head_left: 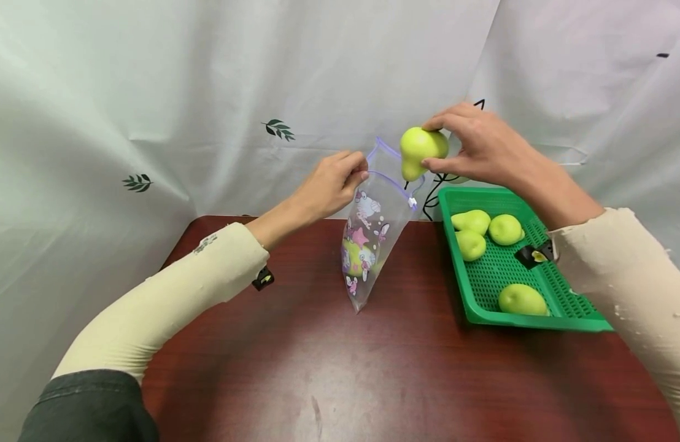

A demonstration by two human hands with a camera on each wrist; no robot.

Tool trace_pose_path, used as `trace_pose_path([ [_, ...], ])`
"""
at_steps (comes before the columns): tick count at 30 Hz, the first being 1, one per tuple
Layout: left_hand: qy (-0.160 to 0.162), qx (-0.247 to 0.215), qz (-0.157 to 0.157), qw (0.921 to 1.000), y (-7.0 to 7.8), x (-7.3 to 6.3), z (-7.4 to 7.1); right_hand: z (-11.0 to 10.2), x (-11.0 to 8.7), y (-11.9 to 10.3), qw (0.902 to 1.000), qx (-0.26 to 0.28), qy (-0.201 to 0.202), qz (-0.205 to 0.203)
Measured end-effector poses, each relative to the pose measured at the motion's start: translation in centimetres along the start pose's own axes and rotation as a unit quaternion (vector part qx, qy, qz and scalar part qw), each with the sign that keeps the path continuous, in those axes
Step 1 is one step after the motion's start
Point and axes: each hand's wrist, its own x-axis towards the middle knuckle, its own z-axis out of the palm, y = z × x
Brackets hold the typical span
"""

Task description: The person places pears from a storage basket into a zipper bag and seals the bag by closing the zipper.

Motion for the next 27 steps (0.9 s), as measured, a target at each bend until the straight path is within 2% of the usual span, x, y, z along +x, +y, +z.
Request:
trace_pose_path([
  [13,0.014,-0.009,-0.011,0.9998,0.4,-0.3,-0.2,0.7,1.1,-0.6,0.9992,0.004,-0.039,0.007],
  [21,0.019,-0.011,-0.014,0.9997,0.2,-0.4,-0.4,1.3,1.4,-0.8,0.9986,0.014,-0.048,-0.017],
  [27,0.025,-0.013,-0.015,0.9995,0.0,-0.5,-0.3,1.5,1.5,-1.1,0.9985,0.001,-0.051,-0.022],
])
